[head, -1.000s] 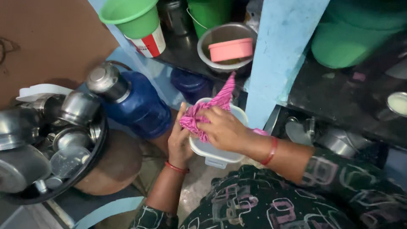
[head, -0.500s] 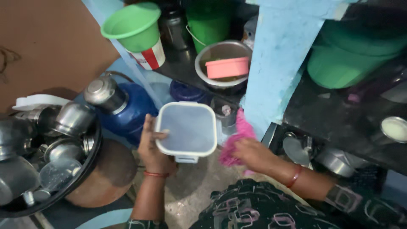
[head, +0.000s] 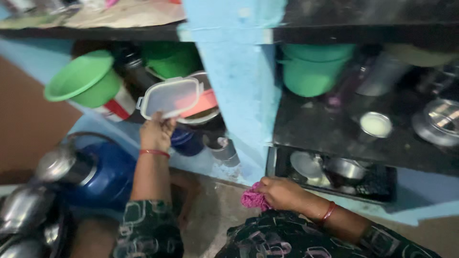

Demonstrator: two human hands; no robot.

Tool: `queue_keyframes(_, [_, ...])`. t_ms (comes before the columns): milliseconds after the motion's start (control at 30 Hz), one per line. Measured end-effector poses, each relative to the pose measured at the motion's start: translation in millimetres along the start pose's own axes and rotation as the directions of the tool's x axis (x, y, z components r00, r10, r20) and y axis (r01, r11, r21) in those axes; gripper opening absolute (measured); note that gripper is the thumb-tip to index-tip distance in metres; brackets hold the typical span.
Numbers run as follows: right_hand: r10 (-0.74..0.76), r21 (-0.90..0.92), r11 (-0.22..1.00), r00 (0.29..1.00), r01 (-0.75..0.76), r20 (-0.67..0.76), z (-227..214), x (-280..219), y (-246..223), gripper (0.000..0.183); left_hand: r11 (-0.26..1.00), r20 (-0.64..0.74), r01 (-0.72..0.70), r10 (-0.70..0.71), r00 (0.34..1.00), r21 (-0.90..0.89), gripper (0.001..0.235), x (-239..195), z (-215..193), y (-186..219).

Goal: The person wipes several metal containers and a plastic lunchbox with a pink cloth, moving them from a shelf to a large basin and back to storage.

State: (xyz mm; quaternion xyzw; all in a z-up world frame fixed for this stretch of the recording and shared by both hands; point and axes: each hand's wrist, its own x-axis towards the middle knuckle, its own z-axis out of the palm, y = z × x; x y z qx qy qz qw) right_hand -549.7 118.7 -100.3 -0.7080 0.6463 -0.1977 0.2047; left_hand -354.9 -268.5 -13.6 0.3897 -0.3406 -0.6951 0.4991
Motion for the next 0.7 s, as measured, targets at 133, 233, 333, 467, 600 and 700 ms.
queue_keyframes(133, [-0.073, 0.015, 0.997, 0.993, 0.075, -0.096, 0.0, -17.4, 12.3, 0.036, 0.966, 0.133, 0.093, -0.062, 0.989, -0.243, 0.026, 48.7, 36.1, -8.8])
queue_keyframes(233, [0.084, 0.013, 0.996, 0.996, -0.084, -0.041, -9.4, -32.7, 20.3, 0.036, 0.976, 0.184, 0.148, -0.118, 0.976, -0.159, 0.035, 69.5, 58.1, -15.2])
queue_keyframes(333, [0.064, 0.089, 0.995, 0.987, -0.051, -0.149, -22.7, -31.4, 22.3, 0.041, 0.985, 0.144, 0.165, -0.157, 0.977, -0.048, 0.032, 69.8, 53.0, -14.7])
queue_keyframes(467, [0.217, 0.11, 0.973, 0.969, -0.204, -0.117, -28.3, -23.9, 12.2, 0.036, 0.985, 0.352, 0.17, -0.151, 0.924, -0.025, 0.02, 54.6, 37.0, -22.7])
queue_keyframes(600, [0.35, 0.248, 0.914, 0.934, -0.322, -0.076, -33.5, 5.6, 7.3, 0.027, 0.988, 0.368, 0.155, -0.145, 0.918, 0.002, 0.013, 9.0, -11.5, -33.3])
queue_keyframes(700, [0.085, 0.425, 0.905, 0.987, -0.018, -0.14, -34.7, 27.5, 4.4, 0.021, 0.961, 0.172, 0.272, -0.276, 0.946, 0.05, 0.013, -28.3, -41.0, -50.2])
